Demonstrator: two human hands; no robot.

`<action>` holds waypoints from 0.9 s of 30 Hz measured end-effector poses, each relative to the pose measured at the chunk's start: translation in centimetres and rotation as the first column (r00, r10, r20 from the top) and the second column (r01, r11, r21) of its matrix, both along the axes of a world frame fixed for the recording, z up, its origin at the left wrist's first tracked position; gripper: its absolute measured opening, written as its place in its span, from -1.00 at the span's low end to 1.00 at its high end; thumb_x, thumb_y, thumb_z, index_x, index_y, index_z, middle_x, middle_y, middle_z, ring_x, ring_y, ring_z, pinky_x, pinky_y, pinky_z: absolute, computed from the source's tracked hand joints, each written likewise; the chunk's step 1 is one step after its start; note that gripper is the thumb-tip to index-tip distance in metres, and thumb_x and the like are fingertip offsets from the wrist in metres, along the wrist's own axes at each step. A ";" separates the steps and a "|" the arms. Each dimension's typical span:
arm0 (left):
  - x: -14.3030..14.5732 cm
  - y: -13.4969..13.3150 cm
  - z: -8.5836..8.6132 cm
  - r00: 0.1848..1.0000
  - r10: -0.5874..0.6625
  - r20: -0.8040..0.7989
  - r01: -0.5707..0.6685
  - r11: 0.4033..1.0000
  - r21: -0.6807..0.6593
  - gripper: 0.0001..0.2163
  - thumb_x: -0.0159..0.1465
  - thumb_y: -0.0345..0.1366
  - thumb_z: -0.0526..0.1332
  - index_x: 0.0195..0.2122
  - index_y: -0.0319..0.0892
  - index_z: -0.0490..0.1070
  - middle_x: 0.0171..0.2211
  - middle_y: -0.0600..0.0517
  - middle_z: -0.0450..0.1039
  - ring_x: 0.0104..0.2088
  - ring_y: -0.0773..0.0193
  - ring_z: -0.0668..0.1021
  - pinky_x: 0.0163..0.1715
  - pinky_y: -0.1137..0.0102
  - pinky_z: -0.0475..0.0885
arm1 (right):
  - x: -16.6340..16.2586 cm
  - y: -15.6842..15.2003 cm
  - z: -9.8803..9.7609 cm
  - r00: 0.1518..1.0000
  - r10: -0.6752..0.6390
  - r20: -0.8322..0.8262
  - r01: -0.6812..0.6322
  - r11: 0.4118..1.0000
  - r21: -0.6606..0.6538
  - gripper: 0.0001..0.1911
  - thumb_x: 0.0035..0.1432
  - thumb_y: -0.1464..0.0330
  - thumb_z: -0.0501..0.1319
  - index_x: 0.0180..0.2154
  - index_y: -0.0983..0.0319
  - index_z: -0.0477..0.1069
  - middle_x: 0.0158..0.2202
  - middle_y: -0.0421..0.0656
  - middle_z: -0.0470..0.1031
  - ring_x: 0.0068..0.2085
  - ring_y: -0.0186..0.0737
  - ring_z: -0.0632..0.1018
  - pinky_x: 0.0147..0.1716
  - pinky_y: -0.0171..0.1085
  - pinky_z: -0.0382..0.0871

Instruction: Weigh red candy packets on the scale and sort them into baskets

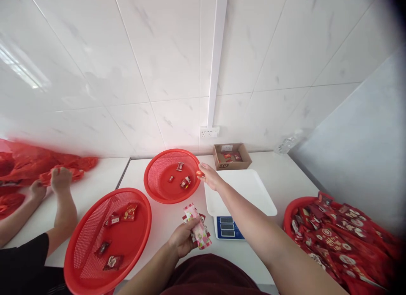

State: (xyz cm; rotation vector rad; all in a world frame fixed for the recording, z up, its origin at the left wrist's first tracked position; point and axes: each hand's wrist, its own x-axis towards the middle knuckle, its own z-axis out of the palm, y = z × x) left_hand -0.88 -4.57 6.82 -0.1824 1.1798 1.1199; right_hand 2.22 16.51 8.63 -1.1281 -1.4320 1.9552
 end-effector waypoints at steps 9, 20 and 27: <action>-0.2 2.7 1.0 0.995 0.041 -0.088 -0.029 0.991 0.129 -0.75 0.19 -0.16 0.21 -0.19 -0.20 0.36 -0.38 0.00 0.50 -0.42 0.29 0.55 -0.31 0.34 0.45 | 8.4 -7.9 -1.1 0.935 0.327 0.136 -0.343 0.931 0.121 -0.40 -0.06 0.09 0.29 0.03 0.14 0.33 -0.11 -0.06 0.50 -0.20 -0.15 0.54 -0.30 -0.21 0.45; 3.0 5.2 1.9 0.993 -0.102 -0.060 0.111 0.979 0.173 -0.85 0.22 -0.35 0.18 -0.18 -0.22 0.36 -0.34 0.00 0.51 -0.39 0.32 0.56 -0.32 0.36 0.49 | 17.1 -9.2 -2.7 0.991 -0.029 0.132 0.034 0.999 -0.038 -0.61 -0.04 0.15 0.27 -0.21 0.25 0.41 -0.56 -0.25 0.46 -0.58 -0.39 0.40 -0.59 -0.39 0.22; 3.3 4.3 1.3 0.988 -0.103 -0.116 0.119 0.983 0.143 -0.79 0.19 -0.31 0.23 -0.15 -0.19 0.36 -0.32 0.00 0.50 -0.40 0.31 0.57 -0.37 0.38 0.49 | 18.2 -6.2 -3.4 0.921 -0.315 0.229 0.303 0.949 0.087 -0.49 -0.07 0.16 0.28 -0.05 0.17 0.35 -0.04 -0.05 0.46 -0.03 -0.11 0.48 -0.17 -0.19 0.38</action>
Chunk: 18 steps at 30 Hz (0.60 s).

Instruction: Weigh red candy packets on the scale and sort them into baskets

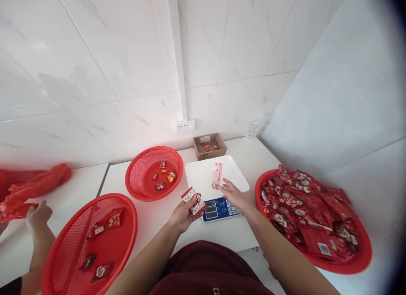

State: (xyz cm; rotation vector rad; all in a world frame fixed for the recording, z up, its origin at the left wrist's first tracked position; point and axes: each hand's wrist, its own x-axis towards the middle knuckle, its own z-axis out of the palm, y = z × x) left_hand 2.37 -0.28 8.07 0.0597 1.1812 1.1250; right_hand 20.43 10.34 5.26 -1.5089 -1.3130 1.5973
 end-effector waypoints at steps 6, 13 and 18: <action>1.1 -0.7 0.0 0.992 -0.074 -0.098 0.076 0.997 0.017 -0.80 0.17 -0.26 0.24 -0.20 -0.19 0.37 -0.36 0.02 0.51 -0.43 0.37 0.53 -0.36 0.42 0.44 | -2.2 -3.9 0.7 0.893 0.443 -0.085 -0.444 0.896 0.004 -0.52 -0.06 0.15 0.28 -0.08 0.19 0.38 -0.28 -0.13 0.55 -0.24 -0.15 0.55 -0.27 -0.18 0.42; 0.9 -0.9 0.1 0.985 -0.061 -0.164 0.069 0.997 0.040 -0.69 0.11 -0.28 0.28 -0.11 -0.12 0.32 -0.36 0.08 0.44 -0.43 0.42 0.49 -0.34 0.47 0.40 | -1.8 -3.9 -0.7 0.962 0.207 -0.180 -0.227 0.969 -0.098 -0.71 -0.10 0.19 0.31 -0.32 0.21 0.41 -0.41 -0.20 0.53 -0.35 -0.21 0.55 -0.34 -0.24 0.43; 0.1 -0.8 -0.4 0.992 -0.037 -0.121 0.039 0.999 0.017 -0.74 0.17 -0.39 0.21 -0.10 -0.15 0.28 -0.39 0.07 0.41 -0.42 0.41 0.51 -0.29 0.43 0.43 | -1.6 -1.3 0.0 0.918 -0.116 -0.379 0.037 0.977 -0.209 -0.64 -0.09 0.31 0.31 -0.18 0.14 0.38 -0.14 -0.14 0.51 -0.13 -0.22 0.53 -0.17 -0.23 0.42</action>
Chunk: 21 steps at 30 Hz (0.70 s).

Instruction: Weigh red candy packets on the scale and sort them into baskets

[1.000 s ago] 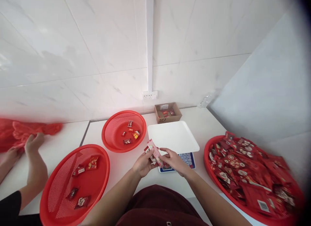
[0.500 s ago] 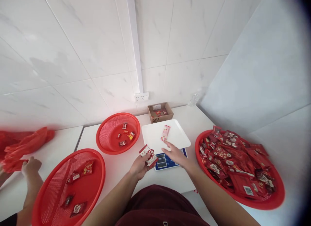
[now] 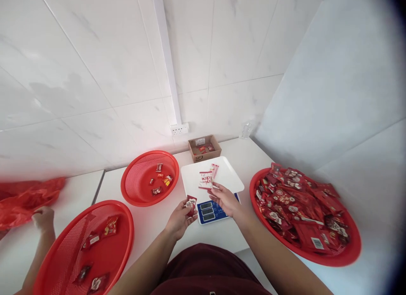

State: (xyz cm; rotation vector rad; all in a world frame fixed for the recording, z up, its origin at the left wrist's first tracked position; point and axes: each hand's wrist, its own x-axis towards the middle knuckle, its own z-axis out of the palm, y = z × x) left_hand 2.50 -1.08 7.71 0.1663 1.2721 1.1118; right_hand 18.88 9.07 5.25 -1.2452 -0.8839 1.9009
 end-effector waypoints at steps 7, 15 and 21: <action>0.9 -0.6 -0.2 0.979 -0.194 -0.068 0.196 0.980 0.022 -0.66 0.00 -0.21 0.37 -0.29 -0.18 0.26 -0.40 0.08 0.43 -0.43 0.41 0.51 -0.35 0.47 0.38 | 1.1 -1.0 1.3 0.952 0.272 0.138 -0.281 0.958 0.050 -0.57 -0.02 0.25 0.27 -0.07 0.18 0.37 -0.12 -0.10 0.49 -0.13 -0.22 0.51 -0.21 -0.25 0.41; 3.1 0.0 0.3 0.854 -0.463 -0.238 0.486 0.873 0.046 -0.59 -0.03 -0.04 0.33 -0.32 -0.16 0.21 -0.44 0.09 0.44 -0.53 0.43 0.42 -0.44 0.45 0.28 | 2.5 -3.8 1.1 0.862 0.392 0.323 -0.451 0.883 0.131 -0.79 -0.04 0.25 0.25 -0.51 0.23 0.28 -0.61 -0.28 0.38 -0.54 -0.36 0.41 -0.53 -0.36 0.23; 3.9 -0.3 -1.2 0.833 -0.520 -0.191 0.531 0.848 0.007 -0.57 -0.04 0.01 0.32 -0.28 -0.18 0.29 -0.47 0.12 0.41 -0.53 0.45 0.40 -0.47 0.48 0.28 | 4.1 -4.5 0.4 0.879 0.392 0.271 -0.420 0.906 0.049 -0.83 -0.04 0.29 0.22 -0.50 0.23 0.28 -0.61 -0.29 0.38 -0.57 -0.39 0.40 -0.53 -0.37 0.24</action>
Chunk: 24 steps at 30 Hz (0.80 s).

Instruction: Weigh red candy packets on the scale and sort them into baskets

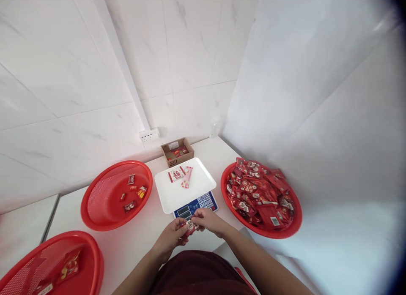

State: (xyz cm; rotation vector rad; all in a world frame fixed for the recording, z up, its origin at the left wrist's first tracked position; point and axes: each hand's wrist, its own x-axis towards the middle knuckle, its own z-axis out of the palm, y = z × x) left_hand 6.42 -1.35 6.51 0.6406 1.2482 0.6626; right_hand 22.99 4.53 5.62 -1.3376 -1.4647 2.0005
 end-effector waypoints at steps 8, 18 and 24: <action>-1.2 4.7 0.8 0.881 0.465 0.083 -0.464 0.885 -0.030 -0.82 0.14 -0.34 0.27 -0.28 -0.17 0.29 -0.38 0.03 0.49 -0.45 0.39 0.53 -0.33 0.45 0.43 | 7.3 2.4 -1.7 0.928 -0.327 0.177 0.274 0.923 0.270 -0.80 0.02 0.35 0.11 -0.28 0.25 0.39 -0.34 -0.14 0.52 -0.32 -0.25 0.51 -0.32 -0.26 0.36; 0.3 6.7 -0.4 0.877 0.480 0.024 -0.476 0.874 -0.103 -0.43 0.18 -0.38 0.22 0.18 -0.09 0.03 -0.11 -0.14 0.48 -0.20 0.19 0.59 -0.19 0.31 0.48 | 19.7 4.1 -2.4 0.548 -0.611 0.571 0.045 0.704 0.709 -0.64 0.12 0.36 0.01 -0.08 0.32 0.39 -0.06 0.07 0.44 0.00 -0.05 0.42 0.02 -0.13 0.23; 2.9 4.0 0.0 0.941 0.338 0.012 -0.333 0.931 -0.153 -0.65 0.17 -0.30 0.24 -0.02 -0.18 0.26 -0.13 -0.15 0.50 -0.24 0.23 0.59 -0.19 0.35 0.46 | 20.5 3.3 -4.1 0.671 -0.356 0.651 -0.110 0.820 0.562 -0.58 0.14 0.31 0.02 0.03 0.25 0.34 0.04 -0.02 0.39 0.06 -0.14 0.38 0.04 -0.21 0.21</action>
